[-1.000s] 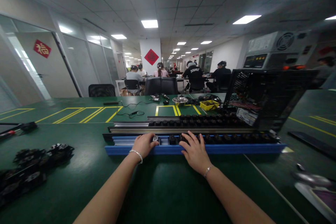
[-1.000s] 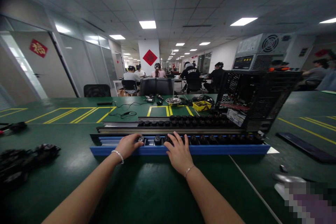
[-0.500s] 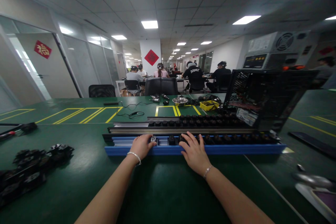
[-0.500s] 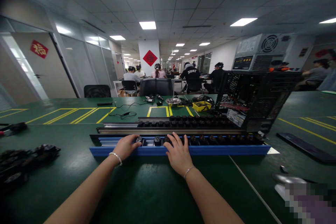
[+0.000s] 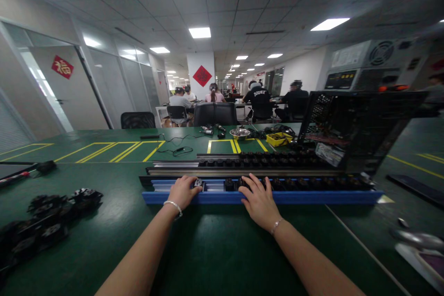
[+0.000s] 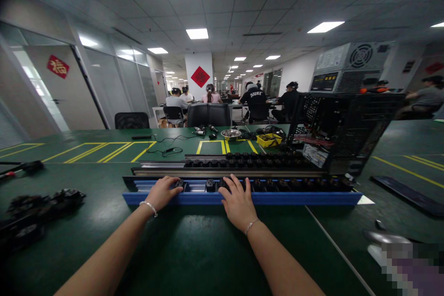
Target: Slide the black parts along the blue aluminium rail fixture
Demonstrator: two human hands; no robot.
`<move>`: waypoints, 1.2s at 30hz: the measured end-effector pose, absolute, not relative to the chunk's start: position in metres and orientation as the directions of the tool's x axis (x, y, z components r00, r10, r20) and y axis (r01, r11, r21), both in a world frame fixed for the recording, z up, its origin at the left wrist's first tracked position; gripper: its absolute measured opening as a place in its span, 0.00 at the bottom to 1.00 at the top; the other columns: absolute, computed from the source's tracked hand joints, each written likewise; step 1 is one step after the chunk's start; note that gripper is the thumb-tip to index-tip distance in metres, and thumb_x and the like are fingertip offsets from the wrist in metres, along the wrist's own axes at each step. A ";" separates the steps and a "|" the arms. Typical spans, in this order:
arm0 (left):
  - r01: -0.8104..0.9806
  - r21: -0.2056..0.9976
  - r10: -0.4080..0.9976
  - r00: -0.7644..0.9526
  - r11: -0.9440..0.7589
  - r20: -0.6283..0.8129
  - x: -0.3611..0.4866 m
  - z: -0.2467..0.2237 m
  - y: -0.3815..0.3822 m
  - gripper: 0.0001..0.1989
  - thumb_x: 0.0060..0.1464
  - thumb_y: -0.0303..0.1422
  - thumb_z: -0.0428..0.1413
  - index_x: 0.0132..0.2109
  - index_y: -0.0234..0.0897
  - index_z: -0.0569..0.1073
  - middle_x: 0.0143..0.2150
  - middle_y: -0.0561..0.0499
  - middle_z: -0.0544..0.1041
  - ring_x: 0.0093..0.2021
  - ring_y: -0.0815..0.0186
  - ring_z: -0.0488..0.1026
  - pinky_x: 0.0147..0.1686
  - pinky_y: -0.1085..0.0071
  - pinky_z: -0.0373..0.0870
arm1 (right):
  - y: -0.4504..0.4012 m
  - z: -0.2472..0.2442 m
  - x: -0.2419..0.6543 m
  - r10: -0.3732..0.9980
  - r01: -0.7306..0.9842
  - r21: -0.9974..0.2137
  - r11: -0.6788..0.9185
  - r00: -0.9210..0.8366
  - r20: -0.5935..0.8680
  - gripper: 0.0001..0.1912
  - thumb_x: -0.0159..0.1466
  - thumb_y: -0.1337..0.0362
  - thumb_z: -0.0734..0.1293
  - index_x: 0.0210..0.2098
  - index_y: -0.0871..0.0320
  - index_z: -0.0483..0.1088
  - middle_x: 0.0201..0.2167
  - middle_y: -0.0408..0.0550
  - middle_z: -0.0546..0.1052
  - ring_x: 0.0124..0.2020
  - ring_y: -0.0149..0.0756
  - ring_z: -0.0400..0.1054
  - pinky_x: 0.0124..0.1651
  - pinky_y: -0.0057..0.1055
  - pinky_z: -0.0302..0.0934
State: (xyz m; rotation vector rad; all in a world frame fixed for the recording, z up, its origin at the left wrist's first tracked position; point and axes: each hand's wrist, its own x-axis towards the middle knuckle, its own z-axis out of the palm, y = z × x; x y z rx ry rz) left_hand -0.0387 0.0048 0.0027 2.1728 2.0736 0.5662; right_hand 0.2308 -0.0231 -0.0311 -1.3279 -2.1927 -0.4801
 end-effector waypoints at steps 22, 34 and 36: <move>0.954 0.301 0.974 -0.064 -0.005 0.219 -0.056 0.001 0.000 0.20 0.52 0.40 0.50 0.51 0.38 0.69 0.51 0.45 0.71 0.48 0.62 0.69 0.47 0.70 0.62 | -0.021 -0.034 0.231 0.694 0.888 0.044 0.458 -0.388 0.606 0.11 0.59 0.63 0.62 0.42 0.49 0.67 0.57 0.46 0.63 0.62 0.44 0.46 0.61 0.57 0.30; 0.958 0.288 0.965 -0.065 -0.011 0.255 -0.067 0.000 -0.001 0.19 0.52 0.39 0.50 0.50 0.40 0.70 0.49 0.47 0.73 0.47 0.63 0.70 0.47 0.70 0.63 | -0.019 -0.036 0.231 0.693 0.886 0.015 0.464 -0.373 0.617 0.10 0.59 0.63 0.62 0.42 0.48 0.67 0.56 0.45 0.64 0.61 0.43 0.47 0.61 0.57 0.29; 0.957 0.288 0.964 -0.064 -0.015 0.260 -0.070 -0.001 0.000 0.19 0.52 0.39 0.51 0.50 0.40 0.70 0.49 0.48 0.73 0.47 0.63 0.70 0.47 0.70 0.63 | -0.019 -0.036 0.231 0.693 0.884 0.009 0.466 -0.372 0.617 0.10 0.59 0.63 0.62 0.42 0.48 0.67 0.56 0.45 0.64 0.61 0.43 0.47 0.61 0.57 0.29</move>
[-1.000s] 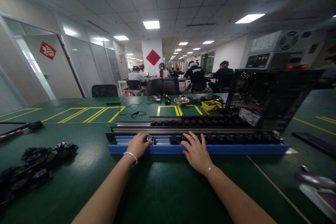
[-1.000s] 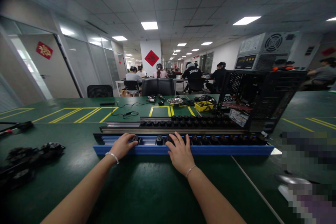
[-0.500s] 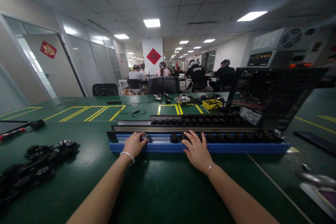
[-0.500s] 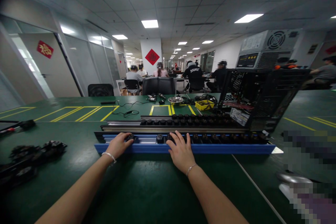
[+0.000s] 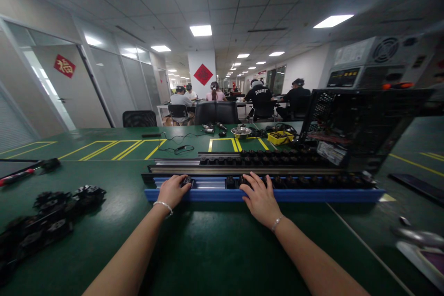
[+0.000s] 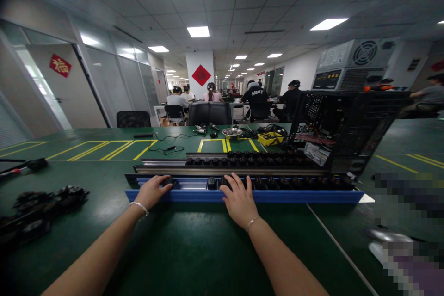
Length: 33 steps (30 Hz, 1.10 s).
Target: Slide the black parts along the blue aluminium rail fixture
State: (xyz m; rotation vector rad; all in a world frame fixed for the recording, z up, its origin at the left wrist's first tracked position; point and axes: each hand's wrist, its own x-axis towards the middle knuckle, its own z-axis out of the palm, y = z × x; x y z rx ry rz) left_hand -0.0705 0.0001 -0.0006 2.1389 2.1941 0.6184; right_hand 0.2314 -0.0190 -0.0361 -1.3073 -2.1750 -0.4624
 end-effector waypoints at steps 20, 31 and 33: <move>0.903 0.418 0.915 -0.248 0.099 0.318 -0.084 -0.006 -0.006 0.17 0.49 0.38 0.53 0.47 0.39 0.67 0.46 0.47 0.75 0.50 0.61 0.70 0.54 0.59 0.57 | -0.019 -0.037 0.231 0.695 0.886 0.016 0.464 -0.375 0.614 0.11 0.59 0.63 0.62 0.42 0.48 0.67 0.56 0.45 0.64 0.61 0.43 0.48 0.61 0.56 0.29; 0.881 0.442 0.861 -0.349 0.168 0.370 -0.090 -0.014 -0.007 0.16 0.49 0.39 0.51 0.45 0.40 0.67 0.48 0.47 0.75 0.51 0.57 0.68 0.58 0.47 0.43 | -0.019 -0.036 0.231 0.697 0.890 0.019 0.456 -0.371 0.613 0.11 0.59 0.63 0.62 0.42 0.48 0.67 0.57 0.44 0.64 0.61 0.42 0.48 0.61 0.56 0.30; 0.878 0.444 0.849 -0.366 0.180 0.380 -0.093 -0.016 -0.007 0.16 0.49 0.39 0.51 0.45 0.41 0.67 0.47 0.47 0.75 0.51 0.57 0.68 0.58 0.46 0.43 | -0.020 -0.035 0.230 0.696 0.891 0.029 0.452 -0.373 0.614 0.11 0.59 0.64 0.62 0.42 0.48 0.67 0.56 0.44 0.64 0.61 0.42 0.48 0.61 0.56 0.30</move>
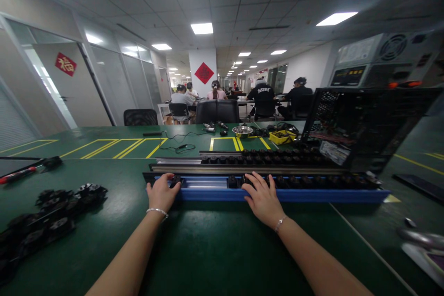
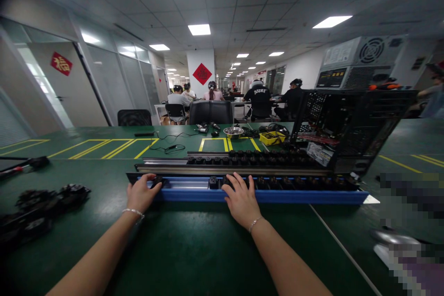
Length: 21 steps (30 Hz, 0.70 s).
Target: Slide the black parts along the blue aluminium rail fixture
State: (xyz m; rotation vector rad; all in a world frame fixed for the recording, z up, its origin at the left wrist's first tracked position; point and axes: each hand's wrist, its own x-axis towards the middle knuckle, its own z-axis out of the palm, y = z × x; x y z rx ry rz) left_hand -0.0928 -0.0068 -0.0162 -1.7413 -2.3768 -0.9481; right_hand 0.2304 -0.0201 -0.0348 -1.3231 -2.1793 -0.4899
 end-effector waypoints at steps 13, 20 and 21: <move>0.864 0.450 0.831 -0.412 0.226 0.373 -0.097 -0.015 -0.008 0.17 0.49 0.40 0.50 0.46 0.40 0.67 0.47 0.46 0.75 0.50 0.57 0.68 0.58 0.46 0.41 | -0.020 -0.036 0.230 0.679 0.888 0.053 0.456 -0.386 0.625 0.11 0.59 0.64 0.61 0.42 0.49 0.68 0.56 0.47 0.64 0.60 0.45 0.49 0.60 0.58 0.32; 0.850 0.472 0.823 -0.431 0.233 0.370 -0.099 -0.017 -0.007 0.17 0.49 0.40 0.50 0.46 0.40 0.67 0.48 0.46 0.74 0.51 0.56 0.67 0.57 0.42 0.41 | -0.021 -0.033 0.230 0.700 0.888 0.038 0.458 -0.387 0.600 0.11 0.60 0.64 0.61 0.42 0.50 0.67 0.57 0.46 0.64 0.61 0.44 0.47 0.60 0.58 0.31; 0.848 0.475 0.819 -0.437 0.236 0.372 -0.099 -0.018 -0.007 0.17 0.49 0.40 0.50 0.46 0.41 0.67 0.48 0.46 0.74 0.51 0.56 0.67 0.57 0.42 0.41 | -0.021 -0.033 0.230 0.698 0.888 0.037 0.459 -0.387 0.603 0.11 0.60 0.64 0.61 0.42 0.50 0.67 0.57 0.46 0.64 0.61 0.44 0.48 0.60 0.57 0.31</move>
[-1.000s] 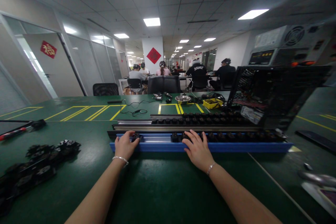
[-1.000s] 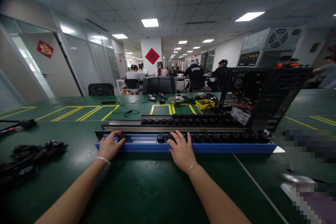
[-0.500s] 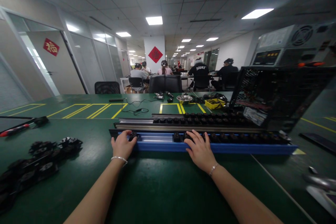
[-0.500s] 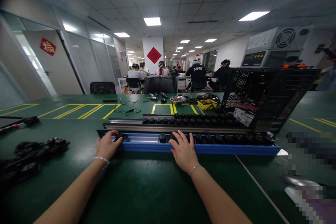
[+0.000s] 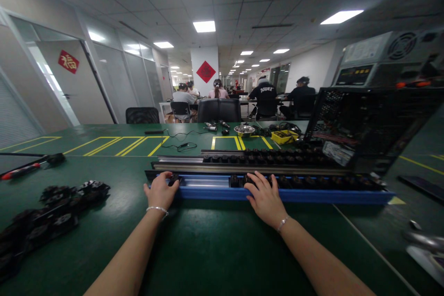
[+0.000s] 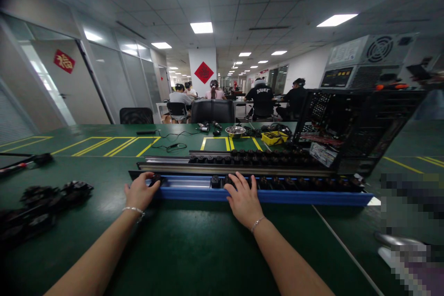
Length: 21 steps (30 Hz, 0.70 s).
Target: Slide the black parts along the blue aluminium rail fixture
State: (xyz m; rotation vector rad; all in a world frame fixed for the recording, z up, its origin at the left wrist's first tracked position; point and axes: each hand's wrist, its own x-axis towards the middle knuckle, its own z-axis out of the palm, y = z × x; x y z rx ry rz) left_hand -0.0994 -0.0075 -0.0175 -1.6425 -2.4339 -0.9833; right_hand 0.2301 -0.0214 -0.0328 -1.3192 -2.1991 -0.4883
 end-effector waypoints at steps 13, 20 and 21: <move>0.846 0.459 0.791 -0.468 0.272 0.394 -0.099 -0.014 -0.010 0.17 0.48 0.40 0.51 0.45 0.41 0.67 0.47 0.46 0.73 0.52 0.57 0.66 0.53 0.55 0.56 | -0.022 -0.033 0.230 0.680 0.888 0.077 0.452 -0.400 0.614 0.11 0.59 0.65 0.60 0.42 0.50 0.67 0.56 0.47 0.64 0.61 0.44 0.49 0.60 0.57 0.33; 0.852 0.452 0.782 -0.465 0.266 0.415 -0.107 -0.017 -0.007 0.18 0.48 0.40 0.51 0.46 0.39 0.67 0.45 0.47 0.74 0.49 0.58 0.68 0.49 0.61 0.61 | -0.022 -0.032 0.230 0.694 0.890 0.058 0.452 -0.392 0.604 0.11 0.59 0.65 0.60 0.42 0.50 0.67 0.56 0.46 0.64 0.61 0.44 0.48 0.60 0.57 0.32; 0.852 0.450 0.784 -0.463 0.266 0.413 -0.108 -0.017 -0.007 0.18 0.48 0.40 0.51 0.46 0.39 0.67 0.45 0.46 0.74 0.48 0.58 0.69 0.48 0.61 0.62 | -0.022 -0.032 0.230 0.695 0.890 0.057 0.453 -0.393 0.602 0.12 0.59 0.65 0.60 0.42 0.50 0.67 0.56 0.46 0.64 0.61 0.44 0.48 0.60 0.57 0.32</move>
